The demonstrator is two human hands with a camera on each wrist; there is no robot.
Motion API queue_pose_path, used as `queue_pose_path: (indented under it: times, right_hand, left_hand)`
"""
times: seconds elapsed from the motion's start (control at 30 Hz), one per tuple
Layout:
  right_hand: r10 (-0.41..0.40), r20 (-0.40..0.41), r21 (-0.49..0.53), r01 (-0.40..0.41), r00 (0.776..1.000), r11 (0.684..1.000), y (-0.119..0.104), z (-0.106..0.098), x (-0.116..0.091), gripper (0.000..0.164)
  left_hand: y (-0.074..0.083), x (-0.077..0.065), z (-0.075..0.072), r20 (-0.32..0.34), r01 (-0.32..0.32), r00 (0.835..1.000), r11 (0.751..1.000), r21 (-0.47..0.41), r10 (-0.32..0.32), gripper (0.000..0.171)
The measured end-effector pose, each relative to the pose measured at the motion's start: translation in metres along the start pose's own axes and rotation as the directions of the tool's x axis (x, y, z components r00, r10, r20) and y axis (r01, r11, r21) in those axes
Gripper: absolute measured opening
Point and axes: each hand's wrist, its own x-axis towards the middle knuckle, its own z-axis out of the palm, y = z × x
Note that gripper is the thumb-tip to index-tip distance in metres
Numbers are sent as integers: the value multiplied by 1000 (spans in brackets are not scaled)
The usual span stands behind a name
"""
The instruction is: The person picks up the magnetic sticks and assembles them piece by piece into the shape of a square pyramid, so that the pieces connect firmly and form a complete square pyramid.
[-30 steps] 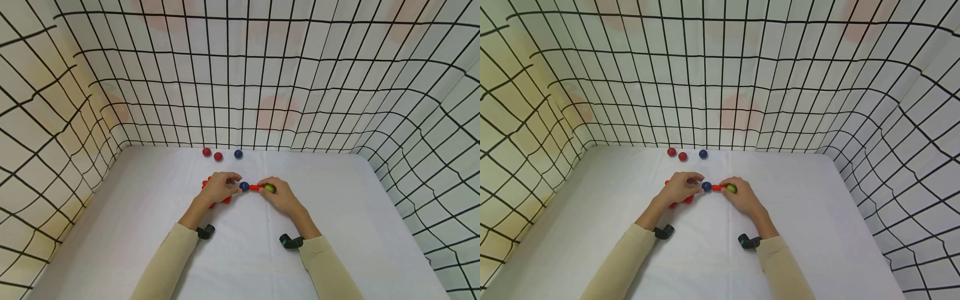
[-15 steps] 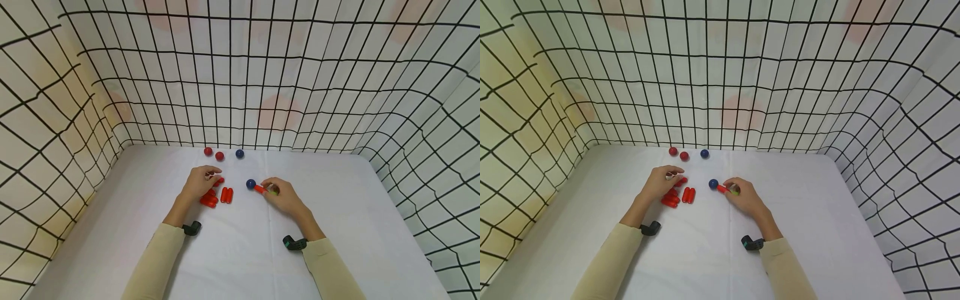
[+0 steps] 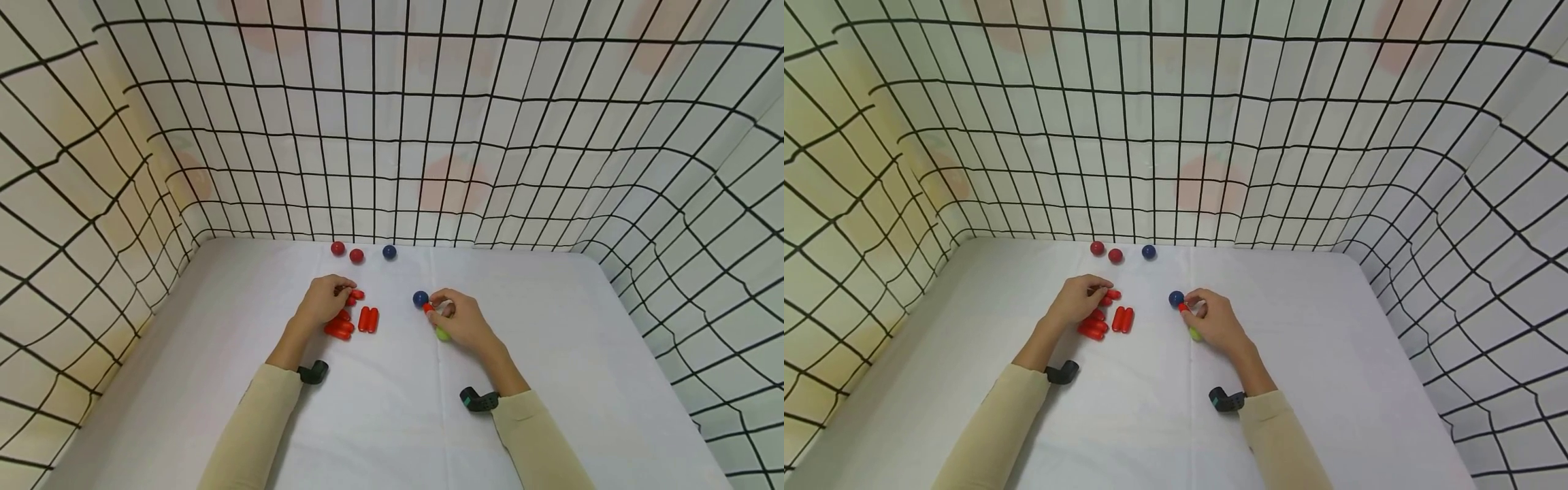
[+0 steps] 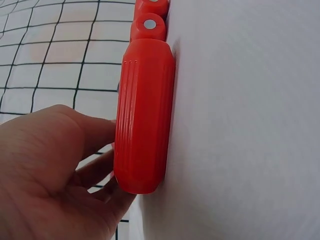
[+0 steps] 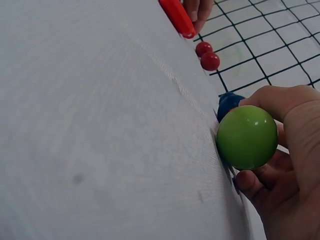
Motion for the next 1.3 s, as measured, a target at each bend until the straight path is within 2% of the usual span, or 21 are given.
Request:
queue_pose_path:
  times: [0.17,0.47,0.63,0.77,1.0,1.13,1.3]
  right_hand:
    - [13,-31,17,-13,999,1000,2,-1,2,31]
    - [0,1,10,0,1000,1000,4,-2,1,61]
    - [21,9,21,-22,1000,1000,2,-1,-1,55]
    - [30,-17,29,-30,999,999,2,-1,-1,50]
    - [31,-31,35,-30,999,999,4,0,0,50]
    - [34,-34,39,-33,999,999,4,0,0,50]
    - [35,-35,38,-33,999,999,3,1,0,51]
  left_hand:
    - [1,-1,-1,16,-14,1000,1000,13,14,30]
    - [3,2,0,24,-10,1000,999,45,9,28]
    - [3,2,1,22,-18,1000,999,41,17,27]
    - [3,2,2,-7,-25,1000,1000,-5,25,26]
    - [5,0,7,-79,-107,992,992,-74,101,26]
    - [10,-2,12,-73,-151,987,982,-111,144,25]
    - [18,-5,19,-42,-176,984,976,-129,172,22]
